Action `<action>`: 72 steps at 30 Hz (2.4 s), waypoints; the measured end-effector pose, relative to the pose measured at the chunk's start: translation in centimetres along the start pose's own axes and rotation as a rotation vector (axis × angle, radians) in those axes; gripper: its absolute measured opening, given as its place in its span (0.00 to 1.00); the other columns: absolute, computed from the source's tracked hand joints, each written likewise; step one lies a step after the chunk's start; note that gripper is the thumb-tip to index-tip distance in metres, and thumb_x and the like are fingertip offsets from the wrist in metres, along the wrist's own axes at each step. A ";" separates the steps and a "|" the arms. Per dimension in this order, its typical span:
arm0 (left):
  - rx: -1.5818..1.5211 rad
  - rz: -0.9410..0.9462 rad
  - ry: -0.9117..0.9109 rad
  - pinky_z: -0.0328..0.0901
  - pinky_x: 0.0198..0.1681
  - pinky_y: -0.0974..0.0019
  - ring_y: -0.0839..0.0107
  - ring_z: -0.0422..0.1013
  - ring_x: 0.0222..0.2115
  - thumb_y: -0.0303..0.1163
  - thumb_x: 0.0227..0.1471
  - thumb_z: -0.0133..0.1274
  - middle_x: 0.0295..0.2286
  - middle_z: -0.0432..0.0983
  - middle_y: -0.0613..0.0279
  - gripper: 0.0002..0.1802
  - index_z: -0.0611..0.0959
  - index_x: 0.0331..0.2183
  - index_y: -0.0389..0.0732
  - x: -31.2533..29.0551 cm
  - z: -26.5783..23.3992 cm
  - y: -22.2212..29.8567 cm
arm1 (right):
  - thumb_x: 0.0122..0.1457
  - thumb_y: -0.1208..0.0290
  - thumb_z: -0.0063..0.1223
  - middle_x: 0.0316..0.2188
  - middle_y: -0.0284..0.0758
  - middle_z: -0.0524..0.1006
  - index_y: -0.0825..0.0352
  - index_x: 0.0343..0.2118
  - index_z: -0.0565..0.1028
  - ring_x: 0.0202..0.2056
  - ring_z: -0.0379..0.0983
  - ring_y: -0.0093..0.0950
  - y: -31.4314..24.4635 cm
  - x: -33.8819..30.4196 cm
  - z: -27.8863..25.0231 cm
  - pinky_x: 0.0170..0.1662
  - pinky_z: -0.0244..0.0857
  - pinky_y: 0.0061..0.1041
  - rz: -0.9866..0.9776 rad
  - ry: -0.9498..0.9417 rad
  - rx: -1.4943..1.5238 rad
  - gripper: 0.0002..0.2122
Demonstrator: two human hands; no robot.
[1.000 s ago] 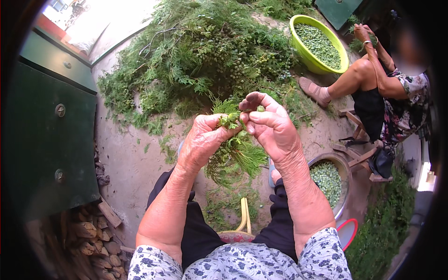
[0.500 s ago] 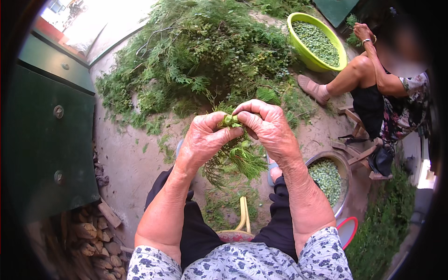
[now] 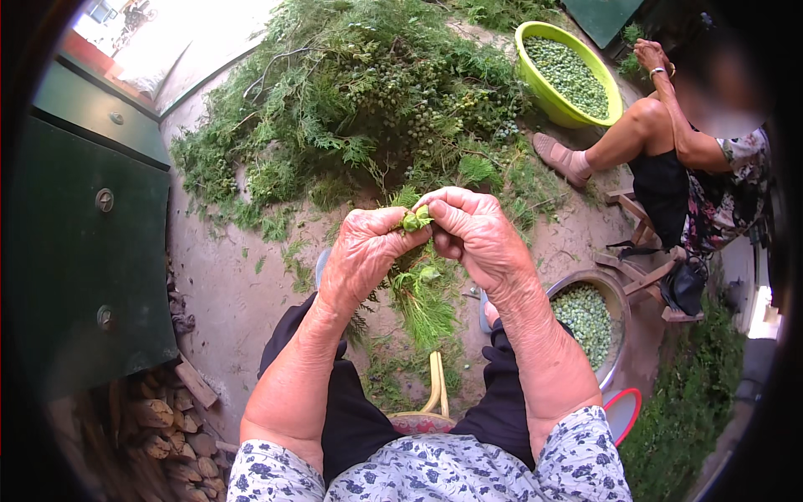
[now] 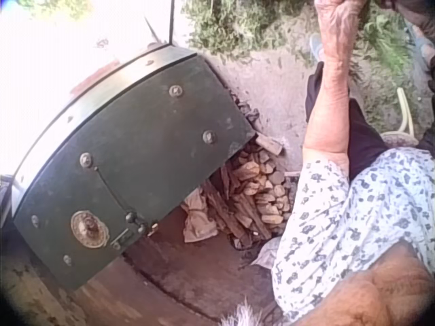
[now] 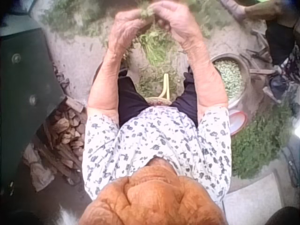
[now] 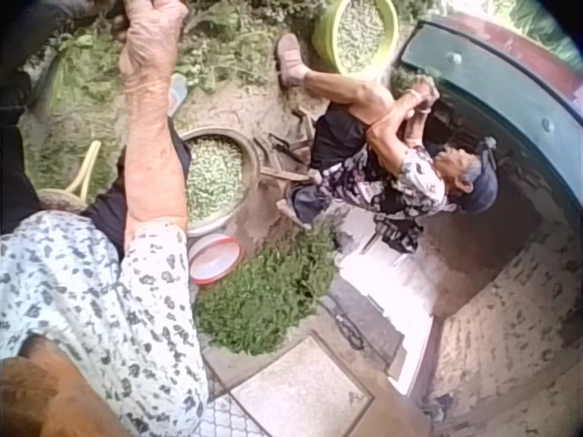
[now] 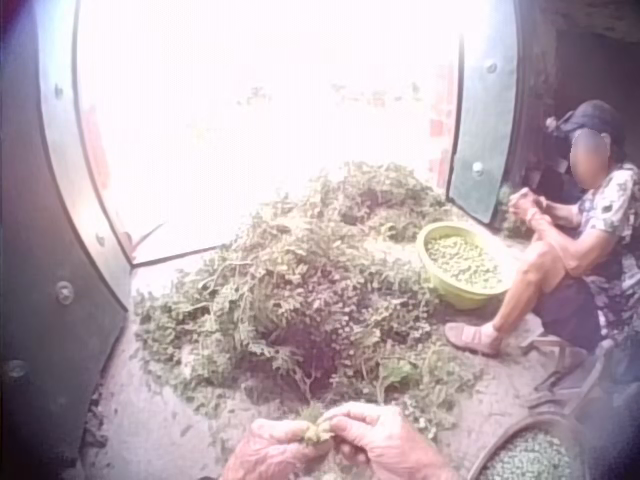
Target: Picking small green berries or cones from branches into a basin.
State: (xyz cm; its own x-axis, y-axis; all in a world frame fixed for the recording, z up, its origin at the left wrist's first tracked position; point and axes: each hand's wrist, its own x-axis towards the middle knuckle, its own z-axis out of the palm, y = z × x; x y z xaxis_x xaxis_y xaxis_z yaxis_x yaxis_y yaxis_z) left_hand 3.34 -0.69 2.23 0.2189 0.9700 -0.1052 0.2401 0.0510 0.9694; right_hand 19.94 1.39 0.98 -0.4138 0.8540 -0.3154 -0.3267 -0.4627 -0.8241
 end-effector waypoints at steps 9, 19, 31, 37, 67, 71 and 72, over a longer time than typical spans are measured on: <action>-0.126 0.014 0.016 0.59 0.26 0.77 0.84 0.64 0.21 0.31 0.48 0.53 0.20 0.73 0.72 0.08 0.81 0.27 0.36 0.4 -0.1 -0.9 | 0.57 0.71 0.47 0.29 0.34 0.72 0.69 0.39 0.68 0.24 0.68 0.20 -0.6 0.5 -0.4 0.21 0.60 0.14 -0.042 -0.042 0.283 0.09; 0.172 0.035 -0.018 0.57 0.22 0.76 0.86 0.60 0.19 0.33 0.49 0.53 0.16 0.70 0.73 0.10 0.80 0.29 0.35 0.7 -0.2 -2.0 | 0.47 0.75 0.57 0.28 0.27 0.72 0.69 0.31 0.76 0.29 0.66 0.18 -1.0 0.0 0.8 0.31 0.60 0.16 -0.391 0.003 -0.600 0.08; 0.103 0.041 -0.042 0.56 0.22 0.72 0.81 0.58 0.18 0.33 0.45 0.56 0.14 0.67 0.67 0.10 0.79 0.26 0.35 0.8 0.0 -0.9 | 0.53 0.67 0.54 0.17 0.26 0.69 0.70 0.29 0.72 0.16 0.61 0.12 0.3 0.4 0.2 0.16 0.50 0.10 0.034 0.056 0.114 0.09; 0.001 0.089 -0.043 0.57 0.23 0.73 0.82 0.60 0.19 0.31 0.47 0.54 0.16 0.69 0.69 0.09 0.79 0.26 0.34 0.4 0.4 -1.0 | 0.57 0.62 0.47 0.21 0.30 0.66 0.70 0.28 0.69 0.19 0.62 0.18 0.3 1.0 -0.6 0.17 0.53 0.15 0.011 0.019 0.317 0.13; -0.235 -0.088 -0.057 0.61 0.30 0.77 0.83 0.67 0.25 0.30 0.42 0.58 0.24 0.75 0.69 0.10 0.80 0.30 0.36 0.9 -0.9 -0.8 | 0.51 0.76 0.50 0.28 0.30 0.73 0.70 0.34 0.73 0.32 0.67 0.17 -0.2 -0.1 -0.1 0.37 0.62 0.19 -0.264 0.089 -0.474 0.07; -0.132 -0.018 -0.033 0.61 0.26 0.77 0.84 0.66 0.22 0.28 0.41 0.58 0.20 0.74 0.68 0.08 0.81 0.28 0.35 0.9 -0.7 -0.8 | 0.52 0.76 0.50 0.29 0.31 0.74 0.70 0.34 0.73 0.32 0.68 0.19 -0.1 -0.1 0.0 0.38 0.62 0.20 -0.303 0.091 -0.582 0.07; -0.121 0.009 -0.005 0.61 0.25 0.77 0.85 0.65 0.20 0.28 0.41 0.58 0.19 0.74 0.68 0.08 0.81 0.27 0.35 0.9 -0.7 -0.8 | 0.52 0.76 0.49 0.30 0.31 0.74 0.70 0.34 0.73 0.32 0.68 0.19 -0.1 -0.1 0.1 0.38 0.62 0.20 -0.318 0.074 -0.583 0.07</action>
State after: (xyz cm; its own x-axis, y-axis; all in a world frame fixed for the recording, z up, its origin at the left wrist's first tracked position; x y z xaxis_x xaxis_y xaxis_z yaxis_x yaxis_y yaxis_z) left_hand 2.72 0.29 1.51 0.2254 0.9694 -0.0976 0.1220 0.0713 0.9900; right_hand 19.88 1.37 1.16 -0.3069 0.9513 -0.0299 0.0984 0.0005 -0.9951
